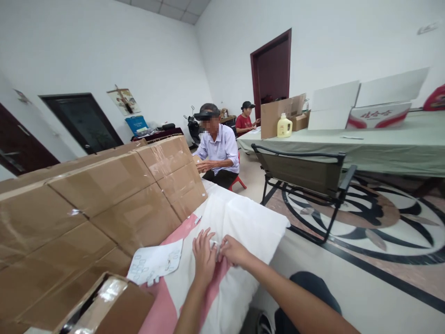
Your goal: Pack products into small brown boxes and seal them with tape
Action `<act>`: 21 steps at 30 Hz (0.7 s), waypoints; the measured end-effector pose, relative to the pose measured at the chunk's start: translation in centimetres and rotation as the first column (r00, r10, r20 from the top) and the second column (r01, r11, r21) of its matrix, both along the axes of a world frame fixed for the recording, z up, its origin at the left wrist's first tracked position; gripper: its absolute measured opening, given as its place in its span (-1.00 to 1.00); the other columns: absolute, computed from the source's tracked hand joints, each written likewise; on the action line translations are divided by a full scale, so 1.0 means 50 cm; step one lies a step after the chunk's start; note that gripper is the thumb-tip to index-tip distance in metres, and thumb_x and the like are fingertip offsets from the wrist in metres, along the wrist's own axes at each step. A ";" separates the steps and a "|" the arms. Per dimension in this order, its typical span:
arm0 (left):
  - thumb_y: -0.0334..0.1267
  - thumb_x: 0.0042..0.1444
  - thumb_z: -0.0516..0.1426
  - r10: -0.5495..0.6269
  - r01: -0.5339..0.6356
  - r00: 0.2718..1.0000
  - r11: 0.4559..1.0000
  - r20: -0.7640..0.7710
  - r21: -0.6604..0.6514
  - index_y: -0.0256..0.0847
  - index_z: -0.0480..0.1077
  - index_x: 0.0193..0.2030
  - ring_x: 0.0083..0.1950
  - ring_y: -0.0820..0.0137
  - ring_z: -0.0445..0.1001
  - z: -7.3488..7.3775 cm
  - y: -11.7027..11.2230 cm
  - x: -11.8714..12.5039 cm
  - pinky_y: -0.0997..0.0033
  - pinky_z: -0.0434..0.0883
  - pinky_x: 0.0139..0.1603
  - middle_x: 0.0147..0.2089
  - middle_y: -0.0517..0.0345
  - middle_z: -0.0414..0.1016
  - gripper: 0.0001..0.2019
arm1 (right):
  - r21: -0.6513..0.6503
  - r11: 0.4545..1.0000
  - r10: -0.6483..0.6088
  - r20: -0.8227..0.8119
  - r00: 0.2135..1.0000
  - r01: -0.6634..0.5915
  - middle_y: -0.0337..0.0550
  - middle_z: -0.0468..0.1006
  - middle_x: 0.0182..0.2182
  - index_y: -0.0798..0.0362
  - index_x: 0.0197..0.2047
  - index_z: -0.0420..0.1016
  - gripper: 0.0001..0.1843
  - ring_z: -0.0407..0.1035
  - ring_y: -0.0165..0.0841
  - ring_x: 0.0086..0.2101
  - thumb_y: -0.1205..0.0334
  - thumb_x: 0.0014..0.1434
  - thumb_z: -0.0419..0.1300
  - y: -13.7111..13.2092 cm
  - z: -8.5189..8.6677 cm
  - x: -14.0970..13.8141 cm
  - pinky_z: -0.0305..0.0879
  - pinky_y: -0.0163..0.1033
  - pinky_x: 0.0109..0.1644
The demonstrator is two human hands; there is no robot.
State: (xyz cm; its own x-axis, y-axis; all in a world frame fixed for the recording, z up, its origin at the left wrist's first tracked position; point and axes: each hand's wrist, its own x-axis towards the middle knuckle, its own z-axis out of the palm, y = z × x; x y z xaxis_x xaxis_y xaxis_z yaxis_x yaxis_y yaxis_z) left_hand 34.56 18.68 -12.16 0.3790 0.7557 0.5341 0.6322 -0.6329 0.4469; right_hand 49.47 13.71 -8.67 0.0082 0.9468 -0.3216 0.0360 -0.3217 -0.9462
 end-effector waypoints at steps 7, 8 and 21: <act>-0.22 0.25 -0.04 0.033 -0.033 0.998 0.999 0.046 -0.004 -0.12 0.38 0.19 0.50 0.13 0.10 0.005 -0.007 0.011 -0.18 -0.03 0.49 0.40 -0.04 0.31 -0.60 | -0.021 0.999 -0.034 0.003 0.999 0.034 -0.46 0.50 -0.64 -0.03 -0.22 0.12 -0.69 0.04 -0.55 -0.80 0.49 0.02 0.09 0.000 0.003 -0.012 -0.19 -0.41 -0.67; -0.23 0.26 -0.04 0.033 -0.032 0.999 0.999 0.042 -0.010 -0.11 0.38 0.19 0.50 0.14 0.09 0.006 -0.009 0.011 -0.16 -0.06 0.50 0.40 -0.02 0.30 -0.60 | -0.031 0.999 -0.030 -0.001 1.000 0.030 -0.46 0.49 -0.65 -0.04 -0.22 0.12 -0.69 0.02 -0.55 -0.81 0.48 0.03 0.09 0.004 0.004 -0.012 -0.21 -0.41 -0.66; -0.35 0.22 -0.01 -0.014 0.017 0.998 0.998 0.060 -0.057 -0.07 0.36 0.22 0.47 0.23 0.13 0.039 -0.028 0.010 -0.05 -0.12 0.54 0.40 0.05 0.31 -0.56 | -0.050 0.998 -0.039 0.052 0.998 0.042 -0.45 0.46 -0.63 -0.04 -0.23 0.10 -0.76 -0.07 -0.60 -0.80 0.33 0.10 0.13 -0.001 0.016 -0.020 -0.26 -0.41 -0.65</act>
